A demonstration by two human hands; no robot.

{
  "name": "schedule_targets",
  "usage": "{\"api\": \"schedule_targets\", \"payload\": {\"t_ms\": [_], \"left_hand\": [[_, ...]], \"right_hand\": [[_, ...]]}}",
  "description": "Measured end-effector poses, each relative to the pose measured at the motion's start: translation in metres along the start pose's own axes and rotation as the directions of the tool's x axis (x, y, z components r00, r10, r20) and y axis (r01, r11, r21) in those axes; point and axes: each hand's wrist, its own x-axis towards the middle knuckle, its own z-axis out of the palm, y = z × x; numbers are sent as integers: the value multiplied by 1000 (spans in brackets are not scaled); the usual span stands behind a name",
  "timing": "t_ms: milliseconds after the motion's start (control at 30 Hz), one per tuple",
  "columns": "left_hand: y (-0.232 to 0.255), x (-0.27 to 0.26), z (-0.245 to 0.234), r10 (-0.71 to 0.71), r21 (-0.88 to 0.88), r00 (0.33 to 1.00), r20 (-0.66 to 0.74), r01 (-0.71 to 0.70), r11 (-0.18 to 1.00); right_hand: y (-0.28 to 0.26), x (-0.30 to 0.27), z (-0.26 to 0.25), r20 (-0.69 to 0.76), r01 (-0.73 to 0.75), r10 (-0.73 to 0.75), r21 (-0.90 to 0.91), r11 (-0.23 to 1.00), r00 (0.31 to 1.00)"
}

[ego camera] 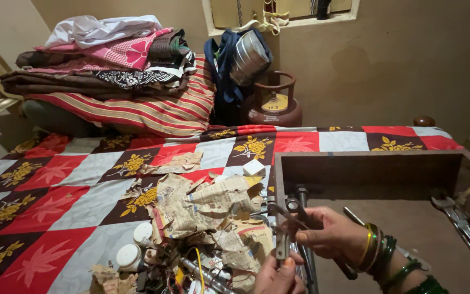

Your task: The person sorts through a collection of metal plumbing components and hand tools on a bed, placing selected items into a wooden drawer.

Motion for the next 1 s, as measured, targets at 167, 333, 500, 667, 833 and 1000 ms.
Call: {"api": "schedule_targets", "payload": {"t_ms": [167,333,500,667,833,1000], "left_hand": [[-13,9,13,153,-22,988,-36,-154,988],[9,0,33,139,52,975,-172,-132,990],[22,14,79,203,66,933,-297,-192,979],[37,50,165,-194,-64,863,-467,186,980],[-7,121,233,-147,-99,926,-347,119,988],[-98,170,280,119,140,974,-194,-92,986]], "right_hand": [[-3,-4,7,74,-82,73,135,987,995],[-9,-14,9,104,-71,43,279,958,994],[-31,-46,12,-267,-1,65,233,973,961],[-51,-95,-17,-517,143,-25,189,972,856],[-54,-147,-78,-626,270,-47,266,925,778],[-8,-168,-155,-746,477,-116,289,830,656]]}}
